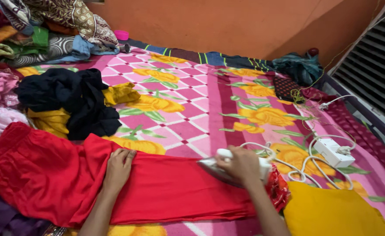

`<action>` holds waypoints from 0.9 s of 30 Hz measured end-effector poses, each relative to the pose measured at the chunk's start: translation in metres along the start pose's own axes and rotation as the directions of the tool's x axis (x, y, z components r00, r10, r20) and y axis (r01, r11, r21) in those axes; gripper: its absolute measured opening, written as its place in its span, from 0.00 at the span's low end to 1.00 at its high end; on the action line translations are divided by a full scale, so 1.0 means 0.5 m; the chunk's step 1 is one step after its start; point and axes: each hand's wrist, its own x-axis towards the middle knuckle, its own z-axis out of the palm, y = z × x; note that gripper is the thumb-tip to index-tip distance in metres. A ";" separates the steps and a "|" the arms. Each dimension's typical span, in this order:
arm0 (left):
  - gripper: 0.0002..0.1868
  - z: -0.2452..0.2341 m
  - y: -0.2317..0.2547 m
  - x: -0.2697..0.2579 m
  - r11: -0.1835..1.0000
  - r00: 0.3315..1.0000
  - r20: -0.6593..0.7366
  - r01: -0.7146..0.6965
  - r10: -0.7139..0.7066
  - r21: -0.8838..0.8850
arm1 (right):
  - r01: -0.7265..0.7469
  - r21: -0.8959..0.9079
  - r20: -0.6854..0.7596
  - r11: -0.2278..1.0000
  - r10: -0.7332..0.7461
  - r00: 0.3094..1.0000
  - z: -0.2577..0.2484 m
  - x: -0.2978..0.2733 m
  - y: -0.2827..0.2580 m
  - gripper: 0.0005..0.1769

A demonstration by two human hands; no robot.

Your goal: The person irons a pair of red shorts on a bed. They first unfold and smooth the garment by hand, then use a white electric iron to press the fabric, moving the iron back and forth across the legs and waistband.

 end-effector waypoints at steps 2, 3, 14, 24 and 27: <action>0.15 -0.001 0.004 -0.003 1.000 1.000 0.000 -0.010 0.010 0.015 | -0.053 -0.017 -0.077 0.998 0.052 0.996 -0.027 -0.024 0.064 0.26; 0.15 -0.002 0.007 -0.002 1.000 1.000 -0.001 -0.015 0.015 0.023 | -0.043 -0.009 -0.147 0.999 0.041 0.988 -0.038 -0.035 0.086 0.27; 0.24 0.005 0.065 0.011 0.833 0.980 0.118 -0.196 0.157 0.517 | -0.180 -0.120 -0.067 0.976 0.173 0.983 -0.046 -0.058 0.103 0.25; 0.29 -0.041 0.031 0.095 0.829 0.946 0.292 -0.274 0.141 0.487 | -0.163 -0.101 -0.056 0.981 0.158 0.986 -0.046 -0.047 0.109 0.26; 0.29 -0.039 0.022 0.091 0.924 0.965 0.255 -0.036 -0.068 0.381 | -0.172 -0.085 -0.059 0.981 0.168 0.984 -0.047 -0.046 0.109 0.25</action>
